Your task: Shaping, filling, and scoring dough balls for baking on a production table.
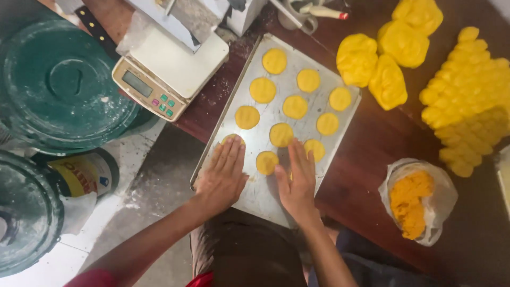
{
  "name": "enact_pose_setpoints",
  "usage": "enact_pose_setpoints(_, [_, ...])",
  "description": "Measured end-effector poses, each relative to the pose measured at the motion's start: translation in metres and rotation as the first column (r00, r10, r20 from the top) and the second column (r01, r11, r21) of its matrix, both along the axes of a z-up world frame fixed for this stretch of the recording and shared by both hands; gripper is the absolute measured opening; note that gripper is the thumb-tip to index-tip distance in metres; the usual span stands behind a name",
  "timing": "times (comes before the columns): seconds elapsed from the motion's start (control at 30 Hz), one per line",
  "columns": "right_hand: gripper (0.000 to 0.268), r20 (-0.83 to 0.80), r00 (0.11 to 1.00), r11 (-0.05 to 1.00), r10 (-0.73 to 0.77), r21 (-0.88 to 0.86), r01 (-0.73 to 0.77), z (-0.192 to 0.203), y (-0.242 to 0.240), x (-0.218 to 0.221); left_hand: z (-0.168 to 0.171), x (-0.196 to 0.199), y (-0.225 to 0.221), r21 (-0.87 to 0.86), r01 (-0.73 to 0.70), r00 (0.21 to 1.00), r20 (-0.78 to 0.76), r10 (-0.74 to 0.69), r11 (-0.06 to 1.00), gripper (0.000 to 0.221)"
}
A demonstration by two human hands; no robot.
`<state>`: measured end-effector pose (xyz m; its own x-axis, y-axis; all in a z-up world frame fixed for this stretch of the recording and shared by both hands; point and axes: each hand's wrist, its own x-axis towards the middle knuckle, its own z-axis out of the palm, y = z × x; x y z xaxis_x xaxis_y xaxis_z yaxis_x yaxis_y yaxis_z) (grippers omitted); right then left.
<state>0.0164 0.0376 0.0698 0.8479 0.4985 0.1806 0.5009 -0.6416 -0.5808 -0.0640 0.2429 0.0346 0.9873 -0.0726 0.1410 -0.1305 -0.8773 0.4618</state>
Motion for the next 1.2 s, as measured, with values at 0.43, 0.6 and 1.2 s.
enact_pose_setpoints(0.43, [0.051, 0.075, 0.986, 0.989, -0.148, 0.011, 0.147, -0.008, -0.050, -0.006, 0.012, 0.024, 0.002, 0.084, -0.005, 0.995, -0.097, 0.013, 0.996, 0.066])
enact_pose_setpoints(0.6, [0.063, 0.143, 0.989, 0.992, -0.041, -0.110, 0.057, -0.026, -0.065, -0.018, -0.012, 0.072, -0.001, 0.141, 0.027, 0.997, 0.065, -0.036, 0.990, 0.072])
enact_pose_setpoints(1.2, [0.072, 0.143, 0.975, 0.958, 0.171, -0.255, -0.131, -0.036, -0.080, -0.029, -0.008, 0.009, -0.083, 0.124, 0.170, 0.985, -0.045, -0.165, 0.978, 0.075])
